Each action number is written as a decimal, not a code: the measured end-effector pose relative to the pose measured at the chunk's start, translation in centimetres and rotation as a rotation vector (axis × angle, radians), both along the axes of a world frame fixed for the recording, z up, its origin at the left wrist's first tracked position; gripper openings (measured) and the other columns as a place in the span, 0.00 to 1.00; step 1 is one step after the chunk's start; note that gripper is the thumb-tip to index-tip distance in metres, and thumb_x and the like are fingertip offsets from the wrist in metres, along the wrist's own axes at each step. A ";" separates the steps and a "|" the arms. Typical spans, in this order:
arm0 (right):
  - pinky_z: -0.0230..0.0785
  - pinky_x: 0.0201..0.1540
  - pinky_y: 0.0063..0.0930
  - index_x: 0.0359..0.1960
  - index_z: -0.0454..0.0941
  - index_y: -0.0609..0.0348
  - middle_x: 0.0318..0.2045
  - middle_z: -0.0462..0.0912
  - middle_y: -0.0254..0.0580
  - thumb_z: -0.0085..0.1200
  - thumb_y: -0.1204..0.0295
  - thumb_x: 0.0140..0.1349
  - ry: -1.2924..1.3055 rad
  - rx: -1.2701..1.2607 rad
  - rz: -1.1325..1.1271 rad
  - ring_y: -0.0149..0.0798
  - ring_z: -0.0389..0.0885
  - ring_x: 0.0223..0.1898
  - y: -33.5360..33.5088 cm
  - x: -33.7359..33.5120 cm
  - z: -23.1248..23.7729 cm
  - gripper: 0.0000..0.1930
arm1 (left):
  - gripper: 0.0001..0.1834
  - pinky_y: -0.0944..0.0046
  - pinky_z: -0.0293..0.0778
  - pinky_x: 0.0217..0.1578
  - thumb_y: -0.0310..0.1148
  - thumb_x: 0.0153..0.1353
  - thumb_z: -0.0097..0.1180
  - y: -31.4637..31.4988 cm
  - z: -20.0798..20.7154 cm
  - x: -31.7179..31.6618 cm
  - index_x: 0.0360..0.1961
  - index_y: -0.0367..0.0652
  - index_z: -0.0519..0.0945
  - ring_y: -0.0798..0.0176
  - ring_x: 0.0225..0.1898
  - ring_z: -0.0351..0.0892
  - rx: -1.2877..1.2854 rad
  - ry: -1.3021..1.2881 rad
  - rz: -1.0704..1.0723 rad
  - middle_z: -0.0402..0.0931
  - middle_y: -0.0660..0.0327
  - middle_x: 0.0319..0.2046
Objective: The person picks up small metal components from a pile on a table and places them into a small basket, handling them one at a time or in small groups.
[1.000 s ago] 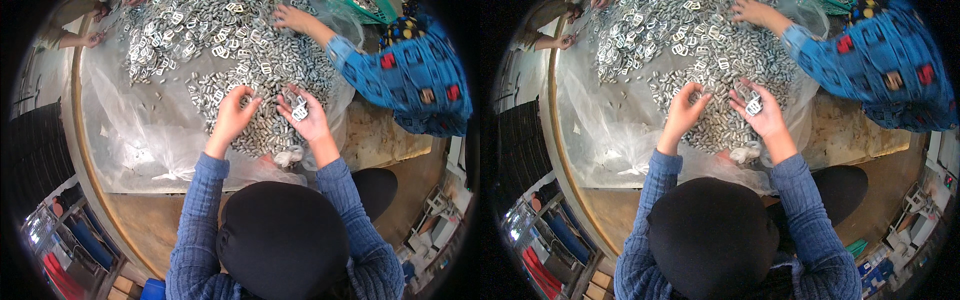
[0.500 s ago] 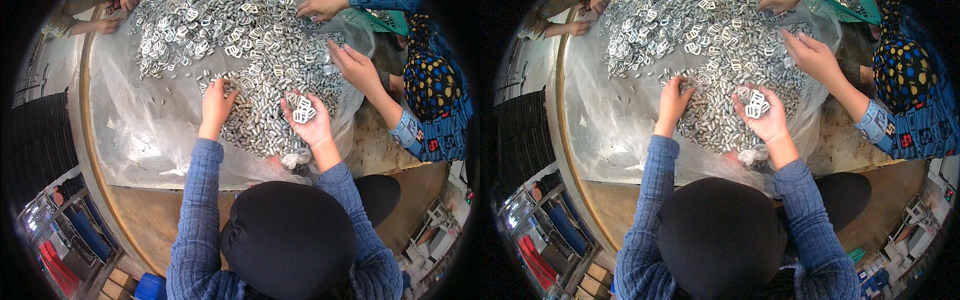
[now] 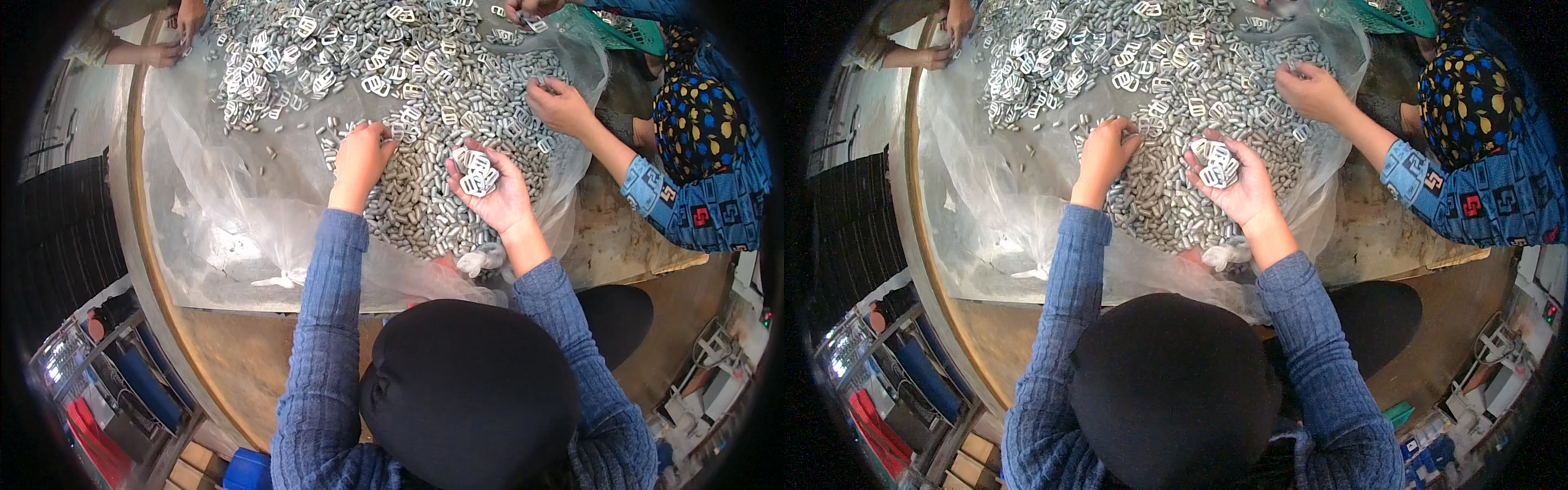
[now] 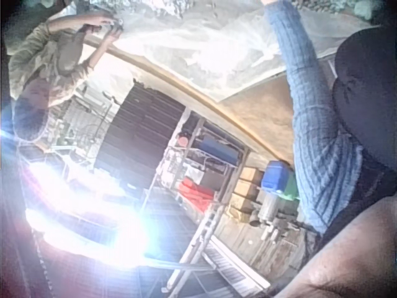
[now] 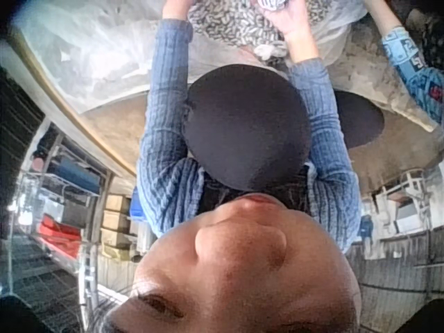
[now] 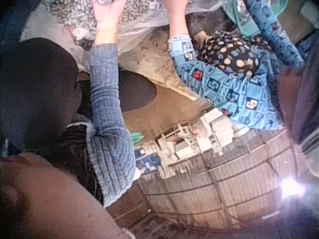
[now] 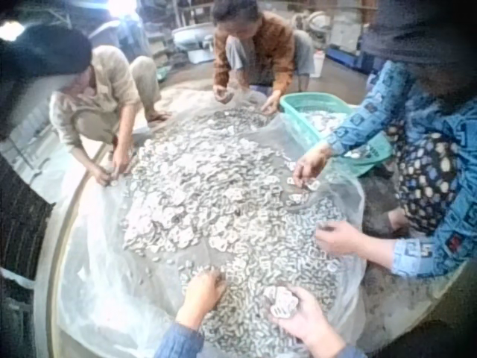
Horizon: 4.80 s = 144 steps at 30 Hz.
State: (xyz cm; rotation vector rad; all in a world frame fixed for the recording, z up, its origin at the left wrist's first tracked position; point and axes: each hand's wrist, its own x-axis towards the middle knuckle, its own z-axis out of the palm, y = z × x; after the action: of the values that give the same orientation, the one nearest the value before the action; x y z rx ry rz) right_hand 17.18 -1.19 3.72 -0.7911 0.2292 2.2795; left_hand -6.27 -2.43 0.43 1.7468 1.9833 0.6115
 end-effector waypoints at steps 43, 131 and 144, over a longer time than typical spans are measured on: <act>0.64 0.41 0.17 0.36 0.76 0.62 0.32 0.78 0.30 0.56 0.75 0.55 -0.801 0.852 0.298 0.23 0.72 0.37 -2.2 -3.0 2.5 0.07 | 0.06 0.77 0.59 0.22 0.27 0.60 0.51 -4.5 6.5 3.7 0.39 0.39 0.73 0.76 0.21 0.61 -0.247 -1.600 0.355 0.70 0.68 0.25; 0.62 0.23 0.21 0.37 0.71 0.51 0.31 0.75 0.36 0.53 0.79 0.56 -0.149 0.155 -0.042 0.34 0.72 0.30 -1.4 1.8 1.1 0.09 | 0.10 0.72 0.59 0.18 0.36 0.60 0.50 -2.8 4.1 4.4 0.30 0.39 0.72 0.73 0.14 0.59 -0.296 -1.517 0.317 0.67 0.65 0.21; 0.74 0.33 0.31 0.37 0.69 0.51 0.33 0.76 0.36 0.54 0.76 0.56 -0.372 0.178 -0.142 0.42 0.78 0.33 -1.5 4.6 0.4 0.09 | 0.11 0.62 0.69 0.25 0.27 0.45 0.59 -3.7 6.1 7.5 0.32 0.40 0.73 0.58 0.21 0.75 -0.189 -0.633 -0.295 0.74 0.58 0.20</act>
State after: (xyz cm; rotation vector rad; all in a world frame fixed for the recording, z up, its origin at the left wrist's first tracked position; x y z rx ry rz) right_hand 21.79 -2.68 4.13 -1.0485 -0.0858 1.9455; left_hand 1.23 -6.08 6.53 1.4536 1.2809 0.7322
